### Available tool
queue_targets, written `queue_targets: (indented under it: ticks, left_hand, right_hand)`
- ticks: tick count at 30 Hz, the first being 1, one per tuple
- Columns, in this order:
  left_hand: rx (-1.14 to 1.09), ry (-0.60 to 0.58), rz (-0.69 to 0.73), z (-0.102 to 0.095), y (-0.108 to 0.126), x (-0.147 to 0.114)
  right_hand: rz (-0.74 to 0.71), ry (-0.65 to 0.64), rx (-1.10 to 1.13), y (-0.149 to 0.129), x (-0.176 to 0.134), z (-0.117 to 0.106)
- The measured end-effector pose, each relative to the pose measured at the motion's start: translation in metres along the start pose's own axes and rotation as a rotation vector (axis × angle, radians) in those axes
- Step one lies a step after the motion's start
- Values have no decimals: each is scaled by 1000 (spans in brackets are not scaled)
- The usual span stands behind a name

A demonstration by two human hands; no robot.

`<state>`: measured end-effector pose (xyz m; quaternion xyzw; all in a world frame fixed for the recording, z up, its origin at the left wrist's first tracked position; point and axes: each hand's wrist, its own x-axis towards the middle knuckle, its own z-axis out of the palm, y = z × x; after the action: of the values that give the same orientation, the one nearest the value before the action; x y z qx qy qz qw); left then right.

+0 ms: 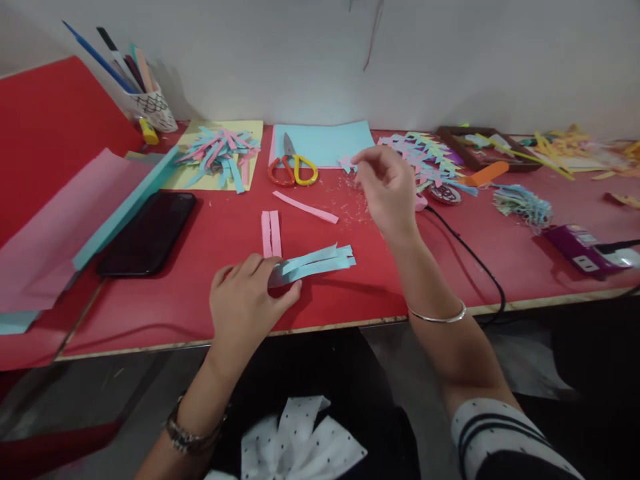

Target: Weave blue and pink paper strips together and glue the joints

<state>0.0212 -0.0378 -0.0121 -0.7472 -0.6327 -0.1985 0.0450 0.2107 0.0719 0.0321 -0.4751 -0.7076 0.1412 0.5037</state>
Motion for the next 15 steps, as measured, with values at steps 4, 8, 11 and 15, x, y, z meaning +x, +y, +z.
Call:
queue_targets:
  ticks: [4,8,11,15]
  left_hand:
    - [-5,-25,62,-2,-5,-2]
    - [-52,-18,81,-2,-11,-4]
    - [-58,-35,55,0,-13,-3]
    - [-70,-47,33,3,-13,-1]
  right_hand:
    - [-42,44,33,4,1,-1]
    - [-81,-95,34,-18,-7,-2]
    - [-203,-320,43,-46,-19,-8]
    - [-437,-557,-87,-73,-43,-14]
